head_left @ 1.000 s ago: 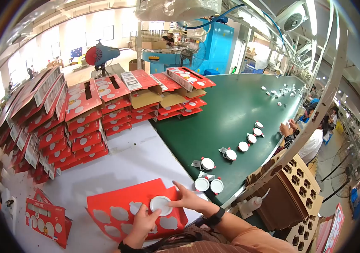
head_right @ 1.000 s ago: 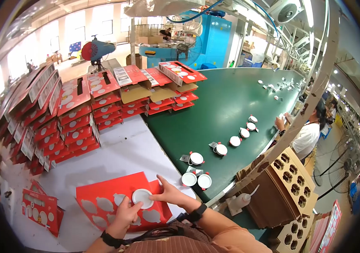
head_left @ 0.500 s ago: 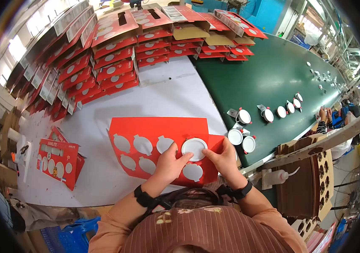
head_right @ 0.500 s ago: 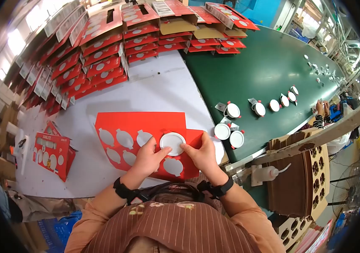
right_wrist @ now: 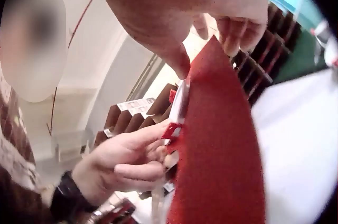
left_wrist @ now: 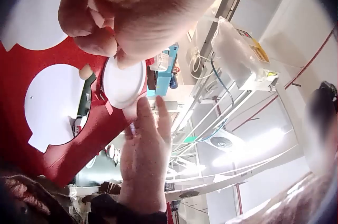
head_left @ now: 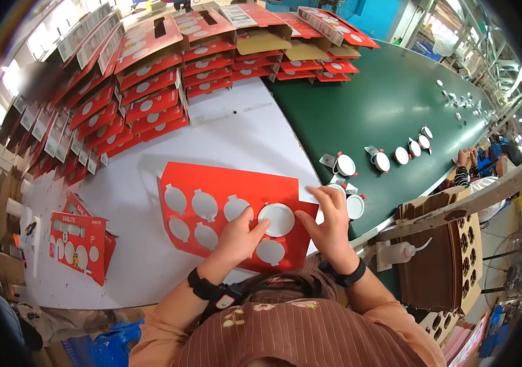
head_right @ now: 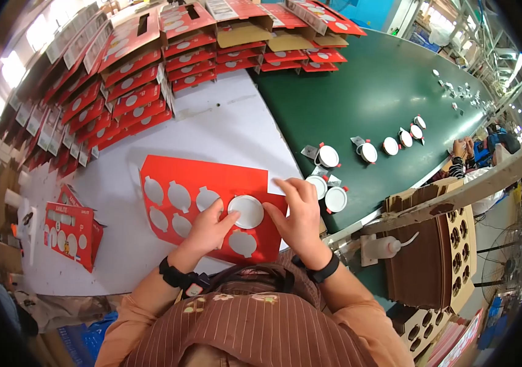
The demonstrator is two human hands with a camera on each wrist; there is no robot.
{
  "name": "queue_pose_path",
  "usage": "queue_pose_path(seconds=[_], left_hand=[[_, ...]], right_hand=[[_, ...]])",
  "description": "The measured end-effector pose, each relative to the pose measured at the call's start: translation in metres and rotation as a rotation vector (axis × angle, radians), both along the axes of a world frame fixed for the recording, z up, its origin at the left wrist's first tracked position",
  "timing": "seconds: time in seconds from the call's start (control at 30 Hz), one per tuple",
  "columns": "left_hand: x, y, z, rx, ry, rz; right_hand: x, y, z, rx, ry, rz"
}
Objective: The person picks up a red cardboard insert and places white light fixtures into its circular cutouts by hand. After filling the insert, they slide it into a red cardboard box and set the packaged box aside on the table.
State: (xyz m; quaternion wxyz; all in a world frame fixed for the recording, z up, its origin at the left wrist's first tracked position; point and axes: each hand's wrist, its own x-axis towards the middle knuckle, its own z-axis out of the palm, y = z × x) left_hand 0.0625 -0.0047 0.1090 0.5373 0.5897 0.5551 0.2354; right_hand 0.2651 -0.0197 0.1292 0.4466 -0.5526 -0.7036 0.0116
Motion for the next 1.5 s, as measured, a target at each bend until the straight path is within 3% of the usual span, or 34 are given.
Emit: queue_pose_path(seconds=[0.27, 0.6, 0.67, 0.7, 0.73, 0.8, 0.87, 1.0, 1.1, 1.13, 1.2, 1.27, 1.3, 1.33, 1.4, 1.47, 1.5], left_hand=[[0.008, -0.008, 0.015, 0.148, 0.233, -0.179], [0.001, -0.007, 0.008, 0.178, 0.177, -0.199], [0.001, -0.007, 0.012, 0.158, 0.098, -0.096], [0.0, -0.005, 0.009, 0.166, 0.098, -0.093], [-0.002, -0.004, 0.004, 0.192, 0.108, -0.075], [-0.004, -0.002, 0.007, 0.217, 0.116, -0.066], [-0.003, -0.003, 0.021, 0.0, 0.125, -0.123], [-0.001, -0.003, -0.01, 0.246, 0.107, -0.085], [0.003, 0.008, 0.017, -0.098, 0.165, -0.073], [0.001, 0.014, 0.009, -0.09, 0.164, -0.083], [-0.011, 0.031, -0.021, -0.066, 0.077, 0.063], [-0.022, 0.043, -0.036, -0.092, 0.142, 0.056], [-0.022, 0.045, -0.041, -0.098, 0.174, 0.096], [-0.022, 0.048, -0.044, -0.103, 0.204, 0.137], [-0.028, 0.054, -0.062, -0.182, 0.258, 0.068], [-0.034, 0.053, -0.109, 0.219, 0.418, 0.149], [-0.029, 0.046, -0.088, 0.294, 0.478, 0.155]], right_hand=[[-0.001, 0.019, 0.011, -0.042, -0.242, 0.307], [0.0, 0.023, 0.02, -0.138, -0.256, 0.429], [0.002, 0.023, 0.023, -0.121, -0.011, 0.225], [0.012, 0.022, 0.016, -0.261, -0.011, 0.197], [0.015, 0.02, 0.009, -0.253, -0.012, 0.199], [0.017, 0.014, -0.005, -0.703, 0.454, 0.331], [0.016, 0.011, -0.014, -0.751, 0.575, 0.346], [0.005, 0.01, -0.011, -0.768, 0.381, 0.157], [0.012, 0.017, -0.022, -0.699, 0.345, 0.221], [0.025, 0.024, -0.035, -0.769, 0.413, 0.182], [0.063, 0.045, -0.065, -0.627, 0.448, 0.017], [0.099, 0.052, -0.072, -0.451, -0.285, -0.345], [0.108, 0.054, -0.072, -0.608, -0.306, -0.427], [0.112, 0.056, -0.074, -0.602, -0.307, -0.432], [0.117, 0.06, -0.081, -0.772, -0.479, -0.45], [0.118, 0.064, -0.085, -0.81, -0.461, -0.458], [0.117, 0.065, -0.086, -0.795, -0.389, -0.426]])
